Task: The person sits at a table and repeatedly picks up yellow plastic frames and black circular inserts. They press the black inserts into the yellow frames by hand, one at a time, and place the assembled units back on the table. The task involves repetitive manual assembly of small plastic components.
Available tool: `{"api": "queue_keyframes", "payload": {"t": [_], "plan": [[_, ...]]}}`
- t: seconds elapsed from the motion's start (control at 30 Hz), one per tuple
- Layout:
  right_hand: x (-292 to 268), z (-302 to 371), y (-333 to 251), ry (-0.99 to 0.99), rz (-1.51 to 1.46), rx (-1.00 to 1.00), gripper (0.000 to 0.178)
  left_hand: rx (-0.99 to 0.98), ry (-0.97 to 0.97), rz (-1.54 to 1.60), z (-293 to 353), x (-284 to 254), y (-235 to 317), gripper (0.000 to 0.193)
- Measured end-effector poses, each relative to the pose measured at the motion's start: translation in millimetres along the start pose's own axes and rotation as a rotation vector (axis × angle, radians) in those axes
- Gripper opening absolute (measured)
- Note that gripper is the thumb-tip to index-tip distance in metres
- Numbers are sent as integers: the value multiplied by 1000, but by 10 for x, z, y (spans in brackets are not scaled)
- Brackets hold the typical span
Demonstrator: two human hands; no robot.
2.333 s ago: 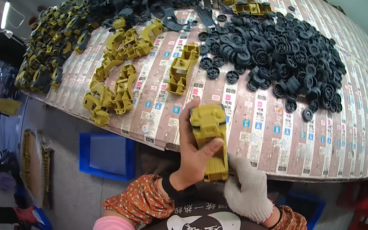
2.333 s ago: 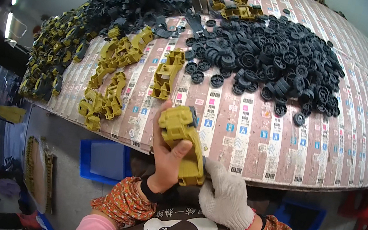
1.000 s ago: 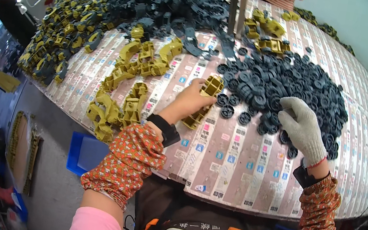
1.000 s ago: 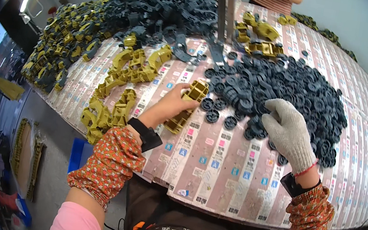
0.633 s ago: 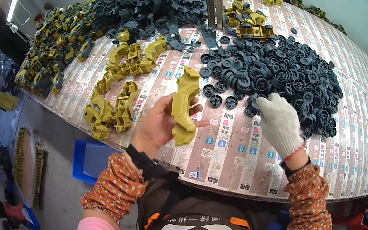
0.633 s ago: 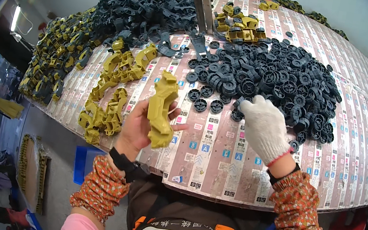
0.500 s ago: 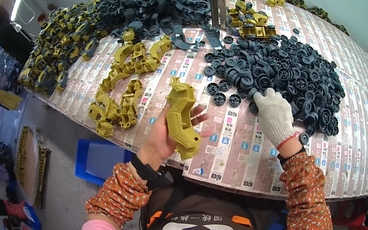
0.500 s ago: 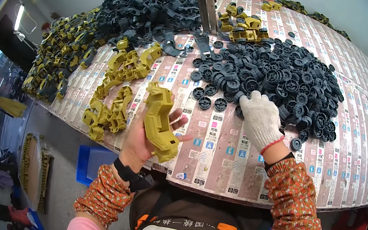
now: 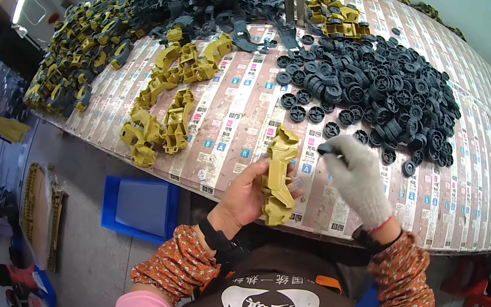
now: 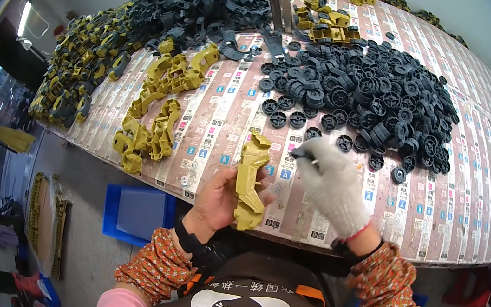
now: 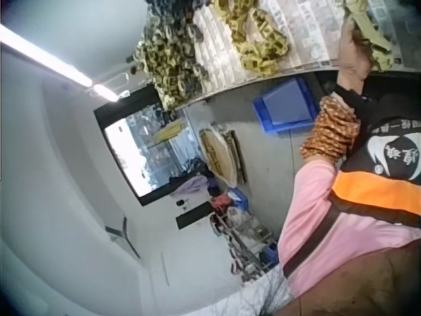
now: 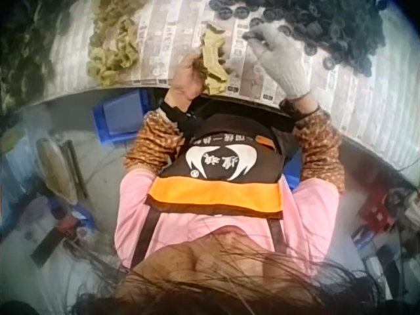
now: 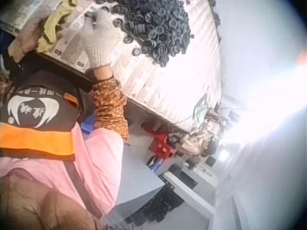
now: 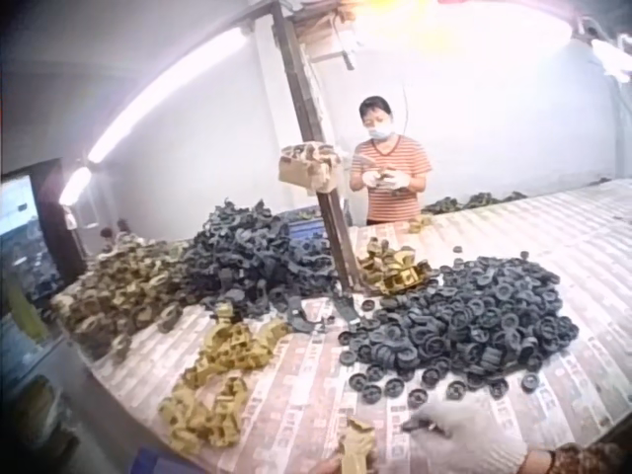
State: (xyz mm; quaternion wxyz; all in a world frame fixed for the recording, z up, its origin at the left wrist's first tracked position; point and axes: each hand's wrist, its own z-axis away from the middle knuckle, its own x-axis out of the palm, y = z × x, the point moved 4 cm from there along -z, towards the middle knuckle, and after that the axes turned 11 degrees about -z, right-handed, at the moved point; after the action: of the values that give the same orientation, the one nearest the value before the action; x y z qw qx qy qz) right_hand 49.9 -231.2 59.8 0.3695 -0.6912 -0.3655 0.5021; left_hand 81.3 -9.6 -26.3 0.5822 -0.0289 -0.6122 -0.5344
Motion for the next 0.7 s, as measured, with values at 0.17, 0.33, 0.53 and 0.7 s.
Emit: {"api": "queue_keyframes", "payload": {"t": [0.17, 0.33, 0.53, 0.7], "plan": [[254, 352, -96, 154, -101, 69, 16, 148, 156, -552, -44, 200, -152, 58], [355, 490, -154, 180, -141, 80, 17, 354, 115, -759, 176, 423, -100, 91], [348, 609, -283, 53, -515, 259, 18, -66, 111, -443, 103, 190, -31, 89], [171, 513, -188, 214, -656, 384, 20, -65, 37, -220, 174, 206, -48, 51]]}}
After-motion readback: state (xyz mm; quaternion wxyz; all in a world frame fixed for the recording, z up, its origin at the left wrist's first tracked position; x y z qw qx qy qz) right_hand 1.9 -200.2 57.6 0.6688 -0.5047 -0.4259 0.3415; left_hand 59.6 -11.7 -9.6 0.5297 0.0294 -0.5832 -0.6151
